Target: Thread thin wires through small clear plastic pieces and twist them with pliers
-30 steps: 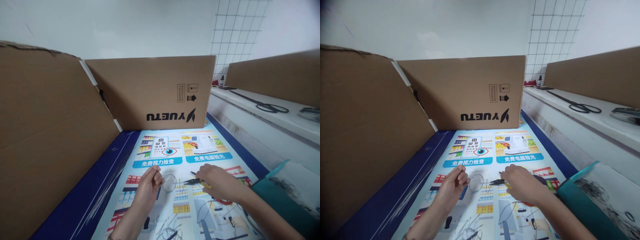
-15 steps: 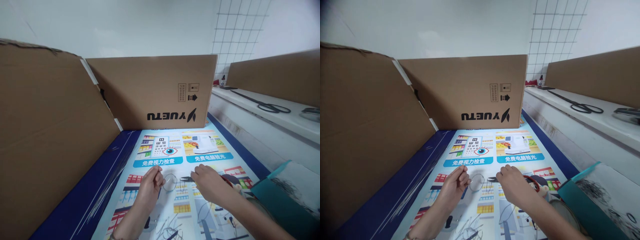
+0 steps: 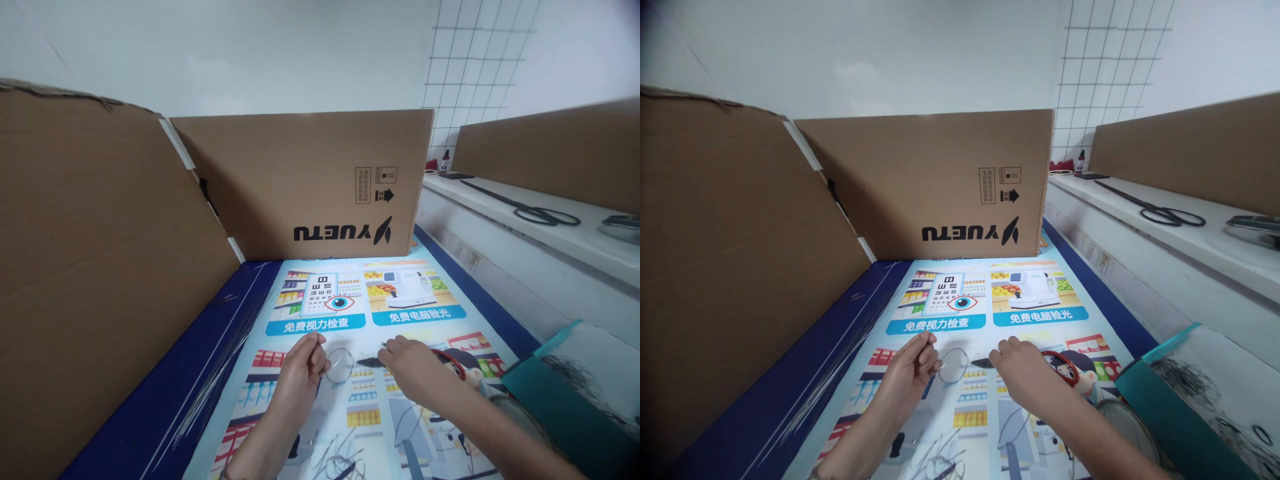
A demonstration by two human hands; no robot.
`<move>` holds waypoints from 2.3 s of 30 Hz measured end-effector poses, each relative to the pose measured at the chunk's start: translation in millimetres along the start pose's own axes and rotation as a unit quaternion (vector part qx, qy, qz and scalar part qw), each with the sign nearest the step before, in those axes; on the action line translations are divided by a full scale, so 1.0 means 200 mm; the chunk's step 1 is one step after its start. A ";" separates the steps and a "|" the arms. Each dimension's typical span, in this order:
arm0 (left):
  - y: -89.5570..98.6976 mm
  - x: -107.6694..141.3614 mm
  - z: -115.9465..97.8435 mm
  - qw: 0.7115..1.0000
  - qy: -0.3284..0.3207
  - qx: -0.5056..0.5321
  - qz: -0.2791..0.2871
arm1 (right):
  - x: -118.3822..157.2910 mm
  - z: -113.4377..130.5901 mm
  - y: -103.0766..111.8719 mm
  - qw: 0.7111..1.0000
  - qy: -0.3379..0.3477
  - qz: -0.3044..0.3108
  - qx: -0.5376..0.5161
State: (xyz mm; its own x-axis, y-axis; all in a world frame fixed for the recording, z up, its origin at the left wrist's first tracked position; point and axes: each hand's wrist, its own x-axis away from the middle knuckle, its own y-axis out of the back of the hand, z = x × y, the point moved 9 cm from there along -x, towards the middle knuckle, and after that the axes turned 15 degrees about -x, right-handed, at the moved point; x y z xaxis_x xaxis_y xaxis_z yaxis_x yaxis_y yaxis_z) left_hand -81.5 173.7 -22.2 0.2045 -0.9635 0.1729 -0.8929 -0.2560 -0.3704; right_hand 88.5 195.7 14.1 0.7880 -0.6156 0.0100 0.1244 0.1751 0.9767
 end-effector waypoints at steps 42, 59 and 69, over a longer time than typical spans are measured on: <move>-0.14 0.07 0.07 0.985 0.066 -0.149 0.065 | 0.05 0.19 0.24 0.983 0.145 -0.106 0.018; -0.15 0.11 -0.02 0.998 -0.023 -0.064 -0.005 | 0.02 0.00 0.20 0.917 -0.030 -0.166 -0.363; -0.11 0.11 -0.07 0.988 -0.052 -0.140 -0.050 | 0.01 -0.02 0.18 0.889 -0.058 -0.143 -0.430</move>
State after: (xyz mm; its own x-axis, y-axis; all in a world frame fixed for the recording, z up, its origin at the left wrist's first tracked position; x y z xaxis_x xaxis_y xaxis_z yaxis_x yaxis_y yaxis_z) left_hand -63.4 159.1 1.4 0.3244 -0.9411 0.0950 -0.9391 -0.3325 -0.0874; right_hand 96.9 203.3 49.0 0.5897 -0.7951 -0.1415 0.7639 0.4922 0.4174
